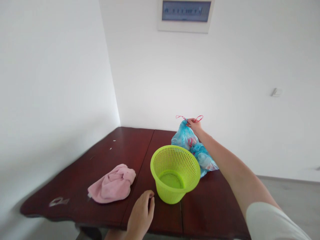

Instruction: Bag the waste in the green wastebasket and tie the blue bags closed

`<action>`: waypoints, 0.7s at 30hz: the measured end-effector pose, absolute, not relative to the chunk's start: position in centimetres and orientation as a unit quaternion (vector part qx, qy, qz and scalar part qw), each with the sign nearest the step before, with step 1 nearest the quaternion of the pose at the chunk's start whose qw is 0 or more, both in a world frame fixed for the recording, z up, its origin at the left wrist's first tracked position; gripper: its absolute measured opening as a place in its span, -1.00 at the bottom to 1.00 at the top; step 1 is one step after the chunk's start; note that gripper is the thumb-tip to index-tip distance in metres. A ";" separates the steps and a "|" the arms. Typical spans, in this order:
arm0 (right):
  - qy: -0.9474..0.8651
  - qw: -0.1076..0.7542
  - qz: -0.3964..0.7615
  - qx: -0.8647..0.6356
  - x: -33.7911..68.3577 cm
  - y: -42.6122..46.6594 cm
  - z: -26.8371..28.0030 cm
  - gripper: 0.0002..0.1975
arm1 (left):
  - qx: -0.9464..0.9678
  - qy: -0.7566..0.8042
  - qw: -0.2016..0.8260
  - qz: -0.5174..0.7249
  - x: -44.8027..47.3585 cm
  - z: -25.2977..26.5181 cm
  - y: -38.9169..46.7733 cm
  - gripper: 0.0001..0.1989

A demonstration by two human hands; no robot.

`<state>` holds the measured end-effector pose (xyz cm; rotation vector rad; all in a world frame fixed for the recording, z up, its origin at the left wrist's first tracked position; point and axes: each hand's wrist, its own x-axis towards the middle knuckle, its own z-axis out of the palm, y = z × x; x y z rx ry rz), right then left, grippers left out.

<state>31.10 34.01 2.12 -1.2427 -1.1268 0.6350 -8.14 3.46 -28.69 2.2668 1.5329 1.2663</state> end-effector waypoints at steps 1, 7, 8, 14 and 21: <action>-0.481 0.648 0.287 -0.516 31.5 33.8 3.3 -0.73 | 0.751 0.506 0.064 0.419 -8.1 -28.7 3.5 -0.71; -0.442 0.755 0.310 -0.373 34.7 29.7 10.6 -0.58 | 0.749 0.504 0.081 0.423 -8.0 -28.7 3.6 -0.71; -0.438 0.768 0.307 -0.353 35.4 28.7 11.9 -0.58 | 0.748 0.503 0.087 0.425 -8.0 -28.7 3.6 -0.72; -0.448 0.820 0.258 -0.246 38.6 21.0 19.7 -0.69 | 0.721 0.511 0.173 0.435 -8.3 -27.8 3.3 -0.69; -0.589 0.767 0.183 -0.177 36.7 7.3 22.6 -0.80 | 0.604 0.432 0.325 0.585 -7.8 -21.7 1.2 -0.42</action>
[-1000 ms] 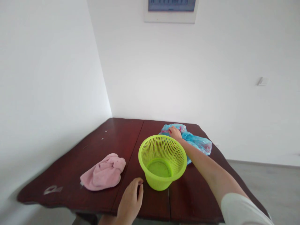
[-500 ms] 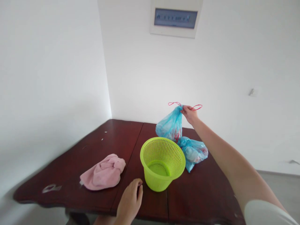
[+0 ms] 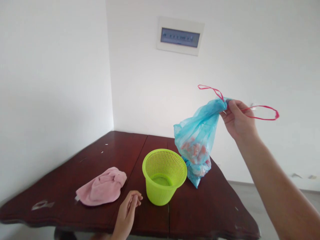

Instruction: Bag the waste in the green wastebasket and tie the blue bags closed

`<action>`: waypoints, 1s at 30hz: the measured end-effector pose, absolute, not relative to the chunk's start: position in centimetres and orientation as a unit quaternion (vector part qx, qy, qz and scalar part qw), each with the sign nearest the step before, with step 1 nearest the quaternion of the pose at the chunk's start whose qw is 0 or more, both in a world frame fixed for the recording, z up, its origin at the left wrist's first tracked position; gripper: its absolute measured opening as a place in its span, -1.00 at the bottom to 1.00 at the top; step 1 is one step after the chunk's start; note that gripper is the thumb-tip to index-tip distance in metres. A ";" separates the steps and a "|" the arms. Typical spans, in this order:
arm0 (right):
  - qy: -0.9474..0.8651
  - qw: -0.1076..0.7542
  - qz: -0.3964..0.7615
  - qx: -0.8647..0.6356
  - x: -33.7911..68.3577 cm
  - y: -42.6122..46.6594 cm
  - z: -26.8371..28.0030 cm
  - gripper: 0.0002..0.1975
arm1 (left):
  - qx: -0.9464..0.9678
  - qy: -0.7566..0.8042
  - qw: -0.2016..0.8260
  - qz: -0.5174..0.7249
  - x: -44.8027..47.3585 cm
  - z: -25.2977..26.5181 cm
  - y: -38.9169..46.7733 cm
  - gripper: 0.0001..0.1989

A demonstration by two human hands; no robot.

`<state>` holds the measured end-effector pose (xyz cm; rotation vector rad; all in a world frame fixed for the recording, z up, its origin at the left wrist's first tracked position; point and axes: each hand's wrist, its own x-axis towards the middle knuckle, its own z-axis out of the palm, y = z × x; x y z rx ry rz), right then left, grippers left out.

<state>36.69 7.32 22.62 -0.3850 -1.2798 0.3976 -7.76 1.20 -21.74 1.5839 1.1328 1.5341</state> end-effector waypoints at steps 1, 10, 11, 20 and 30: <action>-0.596 0.761 0.178 -0.184 35.9 5.1 22.3 -0.80 | 0.608 0.397 0.321 0.608 -7.4 -20.1 0.4 -0.44; -0.603 0.659 0.227 -0.388 26.8 -11.8 9.3 -0.86 | 0.725 0.194 0.470 0.465 -2.4 -5.3 -9.3 -0.65; -0.601 0.644 0.255 -0.399 25.6 -12.7 7.2 -0.86 | 0.710 0.195 0.500 0.456 -1.5 -4.8 -9.8 -0.63; -0.597 0.530 0.512 -0.317 24.0 -15.8 -4.7 -0.47 | 0.589 0.298 0.577 0.480 2.5 -9.5 -9.7 -0.51; -0.633 0.585 0.253 -0.439 23.8 -14.4 -6.7 -0.68 | 0.763 0.325 0.405 0.385 -0.5 -7.3 -8.9 -0.61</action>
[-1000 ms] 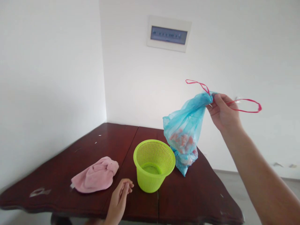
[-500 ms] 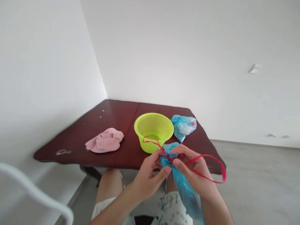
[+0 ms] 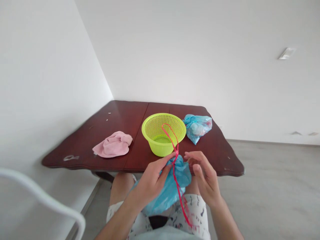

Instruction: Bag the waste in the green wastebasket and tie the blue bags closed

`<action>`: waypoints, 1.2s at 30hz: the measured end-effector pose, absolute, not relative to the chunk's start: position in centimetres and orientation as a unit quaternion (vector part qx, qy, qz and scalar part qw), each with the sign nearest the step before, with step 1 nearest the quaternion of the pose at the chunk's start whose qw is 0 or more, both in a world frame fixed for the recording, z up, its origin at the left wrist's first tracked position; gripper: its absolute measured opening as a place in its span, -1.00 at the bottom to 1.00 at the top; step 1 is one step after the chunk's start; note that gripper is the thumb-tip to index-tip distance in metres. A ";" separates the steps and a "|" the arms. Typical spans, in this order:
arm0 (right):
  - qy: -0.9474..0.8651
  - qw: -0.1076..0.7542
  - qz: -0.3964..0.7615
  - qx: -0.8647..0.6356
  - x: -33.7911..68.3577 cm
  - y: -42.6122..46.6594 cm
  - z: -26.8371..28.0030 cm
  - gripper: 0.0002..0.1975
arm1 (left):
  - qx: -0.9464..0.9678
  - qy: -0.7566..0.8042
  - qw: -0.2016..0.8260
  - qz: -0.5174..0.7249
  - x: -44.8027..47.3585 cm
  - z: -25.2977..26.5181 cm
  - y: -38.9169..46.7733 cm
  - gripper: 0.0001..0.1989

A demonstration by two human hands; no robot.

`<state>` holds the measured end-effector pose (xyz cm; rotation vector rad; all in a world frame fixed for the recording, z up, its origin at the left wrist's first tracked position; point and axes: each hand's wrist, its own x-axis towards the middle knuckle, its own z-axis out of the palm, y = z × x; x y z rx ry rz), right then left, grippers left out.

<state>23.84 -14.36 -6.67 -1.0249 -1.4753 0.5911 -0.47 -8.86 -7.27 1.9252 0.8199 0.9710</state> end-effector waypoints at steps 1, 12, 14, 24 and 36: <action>-0.646 0.571 0.254 -0.437 23.3 -14.2 -6.8 -0.72 | 0.767 0.325 0.403 0.379 -0.5 -7.3 -8.9 -0.62; -0.655 0.531 0.308 -0.441 21.0 -13.7 -7.4 -0.88 | 0.817 0.331 0.288 0.374 -2.0 -7.7 -8.8 -0.86; -0.651 0.541 0.302 -0.439 21.4 -13.7 -7.2 -0.87 | 0.811 0.318 0.284 0.400 -2.2 -7.4 -8.7 -0.89; -0.490 0.610 0.441 -0.441 21.6 -12.8 -9.0 -0.67 | 0.748 0.199 0.508 0.378 -2.1 -7.8 -7.6 -0.76; -0.509 0.583 0.441 -0.454 19.8 -13.1 -8.8 -0.54 | 0.826 0.304 0.372 0.295 -1.2 -8.2 -7.9 -0.77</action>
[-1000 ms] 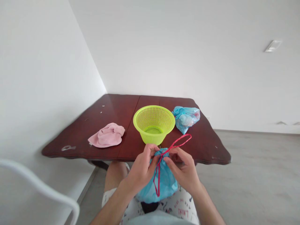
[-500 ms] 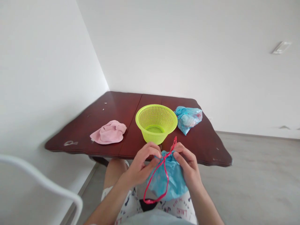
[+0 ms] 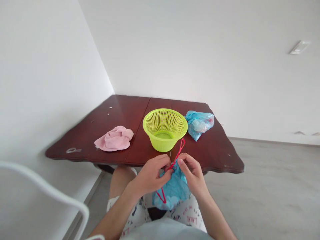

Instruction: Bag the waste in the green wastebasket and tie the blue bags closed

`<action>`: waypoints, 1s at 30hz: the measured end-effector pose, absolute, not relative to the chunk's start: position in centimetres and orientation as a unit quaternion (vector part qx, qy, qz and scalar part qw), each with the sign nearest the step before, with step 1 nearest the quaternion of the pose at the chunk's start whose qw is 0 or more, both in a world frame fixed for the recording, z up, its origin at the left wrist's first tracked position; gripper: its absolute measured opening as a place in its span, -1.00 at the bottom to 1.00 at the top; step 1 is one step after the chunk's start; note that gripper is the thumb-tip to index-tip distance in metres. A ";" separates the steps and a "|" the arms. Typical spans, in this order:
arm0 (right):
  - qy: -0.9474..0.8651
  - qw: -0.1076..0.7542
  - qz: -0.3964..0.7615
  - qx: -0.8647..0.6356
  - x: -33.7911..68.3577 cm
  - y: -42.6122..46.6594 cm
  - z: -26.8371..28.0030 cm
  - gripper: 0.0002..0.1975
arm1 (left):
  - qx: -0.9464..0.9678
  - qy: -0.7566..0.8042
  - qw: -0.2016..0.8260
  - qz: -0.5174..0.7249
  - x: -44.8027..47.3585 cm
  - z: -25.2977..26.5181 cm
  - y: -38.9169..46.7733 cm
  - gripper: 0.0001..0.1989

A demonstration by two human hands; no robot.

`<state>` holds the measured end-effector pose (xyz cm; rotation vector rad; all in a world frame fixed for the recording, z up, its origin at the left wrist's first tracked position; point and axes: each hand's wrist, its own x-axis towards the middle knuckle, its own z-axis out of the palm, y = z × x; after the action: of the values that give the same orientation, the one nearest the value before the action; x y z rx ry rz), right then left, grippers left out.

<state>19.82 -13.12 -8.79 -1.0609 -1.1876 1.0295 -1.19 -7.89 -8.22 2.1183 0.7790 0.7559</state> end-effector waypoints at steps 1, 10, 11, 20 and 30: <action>-0.506 0.581 0.447 -0.455 19.8 -13.1 -8.7 -0.52 | 0.842 0.290 0.357 0.282 -1.4 -8.1 -7.8 -0.84; -0.446 0.560 0.510 -0.477 21.3 -13.1 -9.4 -0.36 | 0.854 0.252 0.377 0.254 -3.7 -7.1 -7.1 -0.80; -0.455 0.551 0.509 -0.481 21.6 -13.2 -9.3 -0.36 | 0.841 0.253 0.395 0.271 -4.1 -7.1 -6.9 -0.81; -0.627 0.384 0.426 -0.528 23.0 -14.0 -8.5 -0.57 | 0.767 0.256 0.490 0.326 -6.5 -8.0 -6.4 -0.78; -0.526 0.560 0.302 -0.564 25.2 -12.7 -8.8 -0.73 | 0.804 0.242 0.467 0.278 -8.4 -8.4 -5.9 -0.59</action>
<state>25.25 -12.72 -8.85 -1.3289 -1.2406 0.7112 -8.45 -5.88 -8.39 1.9719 0.5932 0.6825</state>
